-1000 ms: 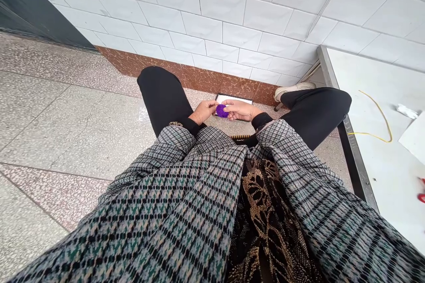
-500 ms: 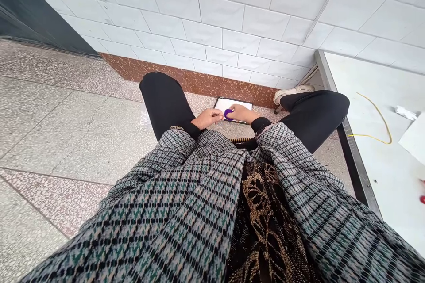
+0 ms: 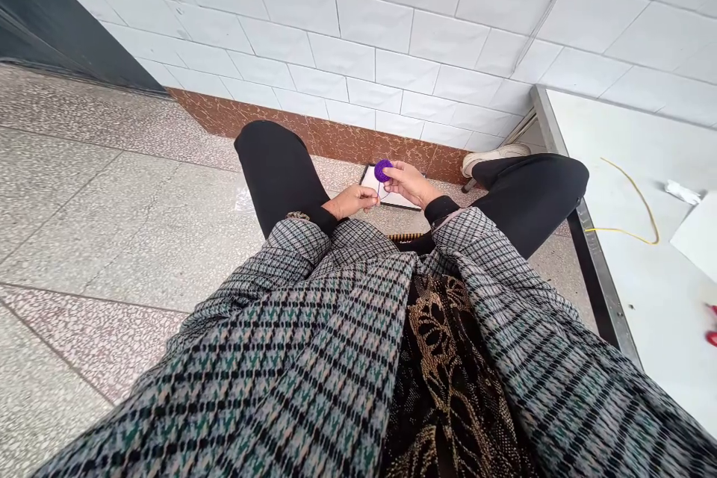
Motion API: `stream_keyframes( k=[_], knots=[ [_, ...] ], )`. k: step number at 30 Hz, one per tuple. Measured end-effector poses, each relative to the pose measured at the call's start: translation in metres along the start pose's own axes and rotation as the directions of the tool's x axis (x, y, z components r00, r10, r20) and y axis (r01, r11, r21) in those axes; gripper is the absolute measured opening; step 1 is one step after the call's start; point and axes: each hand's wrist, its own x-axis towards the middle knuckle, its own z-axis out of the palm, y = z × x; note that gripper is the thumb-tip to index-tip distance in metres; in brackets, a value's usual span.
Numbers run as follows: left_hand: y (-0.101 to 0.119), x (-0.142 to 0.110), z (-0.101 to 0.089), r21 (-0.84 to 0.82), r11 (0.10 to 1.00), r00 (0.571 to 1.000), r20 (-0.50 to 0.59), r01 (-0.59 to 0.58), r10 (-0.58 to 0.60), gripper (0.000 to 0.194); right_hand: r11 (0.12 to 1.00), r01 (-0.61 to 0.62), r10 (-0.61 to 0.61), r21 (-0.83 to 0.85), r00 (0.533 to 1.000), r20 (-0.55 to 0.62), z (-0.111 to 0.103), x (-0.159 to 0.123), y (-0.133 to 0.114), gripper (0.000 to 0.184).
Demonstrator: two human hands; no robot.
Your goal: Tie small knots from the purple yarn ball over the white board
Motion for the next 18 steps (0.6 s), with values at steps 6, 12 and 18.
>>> stream_keyframes(
  k=[6, 12, 18],
  knots=[
    [0.006, -0.007, -0.001, 0.050, 0.995, 0.991, 0.104, -0.090, 0.085, 0.038, 0.887, -0.024, -0.067, -0.462, 0.981, -0.181, -0.006, 0.010, 0.011, 0.026],
    [0.008, -0.007, -0.005, 0.096, 0.987, 0.960, -0.238, -0.128, 0.148, 0.030, 0.782, -0.105, 0.275, -0.614, 0.943, 0.189, -0.014, 0.006, 0.012, 0.016],
    [0.002, 0.001, -0.003, 0.041, 0.998, 0.958, -0.281, -0.044, 0.054, 0.025, 0.990, -0.070, 0.106, -0.122, 0.939, 0.327, -0.009, -0.002, -0.002, 0.011]
  ],
)
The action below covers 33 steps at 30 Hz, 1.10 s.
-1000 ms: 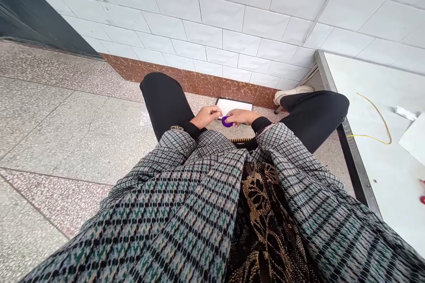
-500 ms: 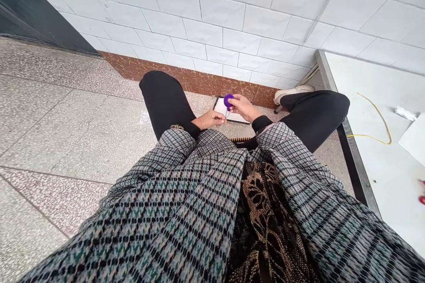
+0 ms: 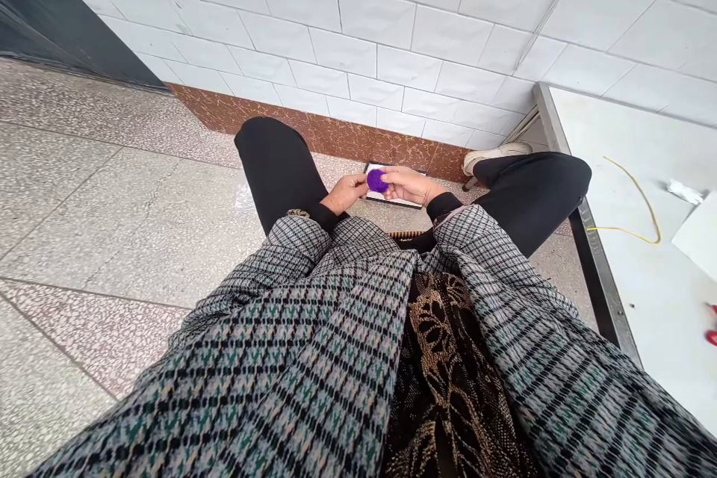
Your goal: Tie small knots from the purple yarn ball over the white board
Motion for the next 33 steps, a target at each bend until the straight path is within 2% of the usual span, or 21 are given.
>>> stream_keyframes(
  k=[4, 8, 10, 12, 14, 16, 18, 20, 21, 23, 25, 27, 29, 31, 33],
  knots=[
    [0.001, -0.002, 0.004, -0.009, 1.000, 0.970, 0.242, 0.006, -0.004, 0.030, 0.993, 0.096, -0.075, 0.070, 0.965, -0.253, 0.004, 0.004, -0.001, 0.010],
    [0.004, -0.006, 0.003, 0.014, 0.999, 0.932, 0.360, -0.041, 0.034, 0.037, 0.994, 0.087, -0.106, -0.066, 0.912, -0.396, 0.005, 0.008, 0.002, 0.016],
    [0.006, -0.007, 0.002, 0.027, 0.997, 0.935, 0.350, -0.065, 0.052, 0.038, 0.969, 0.001, -0.118, -0.247, 0.880, -0.460, 0.004, 0.010, 0.004, 0.022],
    [0.007, -0.007, 0.000, 0.039, 0.995, 0.953, 0.293, -0.091, 0.076, 0.035, 0.887, -0.122, -0.118, -0.445, 0.872, -0.475, 0.002, 0.011, 0.008, 0.029],
    [0.008, -0.007, -0.001, 0.060, 0.992, 0.973, 0.210, -0.107, 0.092, 0.030, 0.792, -0.210, -0.049, -0.573, 0.915, -0.402, 0.000, 0.010, 0.011, 0.030],
    [0.007, -0.006, -0.002, 0.095, 0.989, 0.988, 0.114, -0.111, 0.100, 0.024, 0.771, -0.225, 0.085, -0.596, 0.964, -0.253, 0.000, 0.007, 0.012, 0.025],
    [0.006, -0.004, -0.002, 0.126, 0.987, 0.995, 0.026, -0.097, 0.094, 0.018, 0.838, -0.211, 0.182, -0.504, 0.978, -0.106, 0.001, 0.004, 0.011, 0.019],
    [0.003, -0.002, -0.002, 0.124, 0.991, 0.998, -0.027, -0.057, 0.061, 0.017, 0.936, -0.165, 0.164, -0.311, 0.986, -0.031, 0.003, 0.001, 0.006, 0.015],
    [0.001, -0.001, -0.001, 0.107, 0.994, 0.999, -0.031, -0.033, 0.037, 0.017, 0.974, -0.120, 0.114, -0.194, 0.993, -0.043, 0.004, 0.001, 0.003, 0.012],
    [-0.001, 0.000, 0.000, 0.058, 0.998, 1.000, 0.031, -0.001, -0.001, 0.017, 0.999, 0.027, -0.023, 0.024, 0.987, -0.160, 0.006, 0.001, -0.002, 0.009],
    [-0.003, 0.000, 0.003, 0.016, 1.000, 0.985, 0.171, 0.009, -0.011, 0.020, 0.977, 0.179, -0.130, 0.116, 0.930, -0.343, 0.006, 0.004, -0.005, 0.010],
    [-0.004, -0.002, 0.005, -0.009, 1.000, 0.949, 0.315, 0.012, -0.008, 0.025, 0.978, 0.206, -0.171, 0.021, 0.864, -0.474, 0.005, 0.007, -0.005, 0.014],
    [-0.003, -0.003, 0.006, -0.019, 1.000, 0.921, 0.390, 0.008, 0.000, 0.028, 0.969, 0.093, -0.202, -0.228, 0.828, -0.522, 0.003, 0.008, -0.001, 0.021],
    [-0.002, -0.005, 0.006, -0.027, 1.000, 0.921, 0.388, -0.010, 0.019, 0.028, 0.856, -0.074, -0.213, -0.511, 0.851, -0.480, 0.003, 0.008, 0.003, 0.028],
    [0.000, -0.005, 0.003, -0.033, 0.999, 0.947, 0.319, -0.024, 0.033, 0.024, 0.705, -0.188, -0.118, -0.684, 0.920, -0.375, 0.002, 0.006, 0.007, 0.028]
  ],
)
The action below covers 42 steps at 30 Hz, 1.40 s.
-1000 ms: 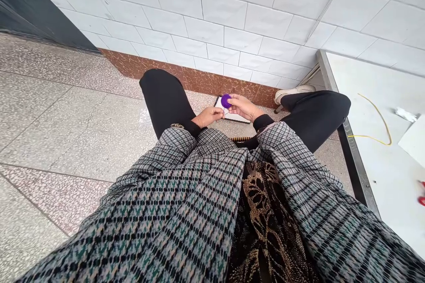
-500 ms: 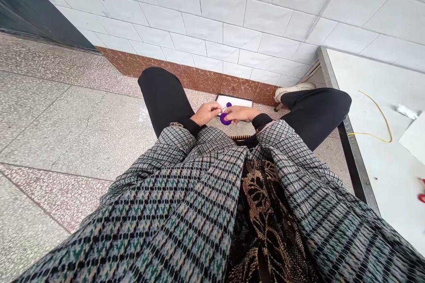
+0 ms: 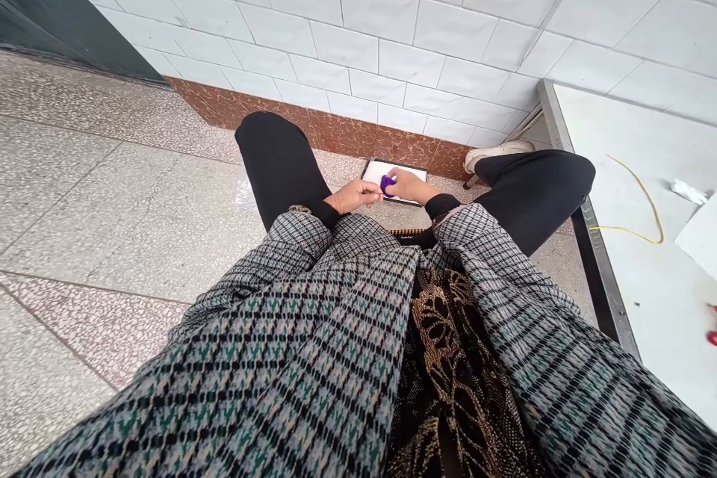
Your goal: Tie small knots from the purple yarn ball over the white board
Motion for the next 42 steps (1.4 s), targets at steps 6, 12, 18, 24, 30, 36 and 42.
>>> stream_keyframes(
  k=[6, 12, 18, 24, 30, 36, 42],
  knots=[
    [0.000, 0.002, -0.007, 0.003, 0.999, 0.954, -0.295, 0.052, -0.048, 0.015, 0.957, -0.102, -0.028, 0.270, 0.899, 0.438, 0.000, -0.001, 0.004, 0.012],
    [-0.008, 0.007, -0.004, 0.007, 0.990, 0.949, -0.287, 0.141, -0.133, 0.014, 0.724, -0.151, -0.095, 0.673, 0.945, 0.314, -0.002, -0.002, -0.002, 0.009],
    [-0.003, 0.003, 0.001, -0.008, 0.996, 0.993, 0.089, 0.084, -0.083, 0.020, 0.764, -0.045, 0.020, 0.644, 0.999, 0.046, 0.003, 0.003, -0.003, 0.013],
    [-0.001, -0.001, -0.005, -0.004, 1.000, 0.997, -0.070, 0.024, -0.025, 0.020, 0.989, -0.113, 0.107, 0.100, 0.992, 0.066, 0.006, 0.007, 0.009, 0.027],
    [-0.005, 0.003, -0.009, -0.023, 1.000, 0.943, -0.332, 0.012, -0.019, 0.017, 0.811, -0.145, -0.125, 0.567, 0.904, 0.409, 0.000, -0.004, 0.000, 0.017],
    [-0.007, 0.005, 0.000, -0.010, 0.996, 0.995, 0.019, 0.094, -0.093, 0.024, 0.727, 0.025, -0.065, 0.686, 0.997, 0.032, 0.003, 0.001, -0.005, 0.015],
    [-0.003, 0.001, -0.001, 0.023, 0.998, 0.992, 0.117, 0.050, -0.052, 0.030, 0.999, 0.024, -0.022, 0.043, 0.998, -0.051, 0.007, 0.008, 0.008, 0.026]
  ],
)
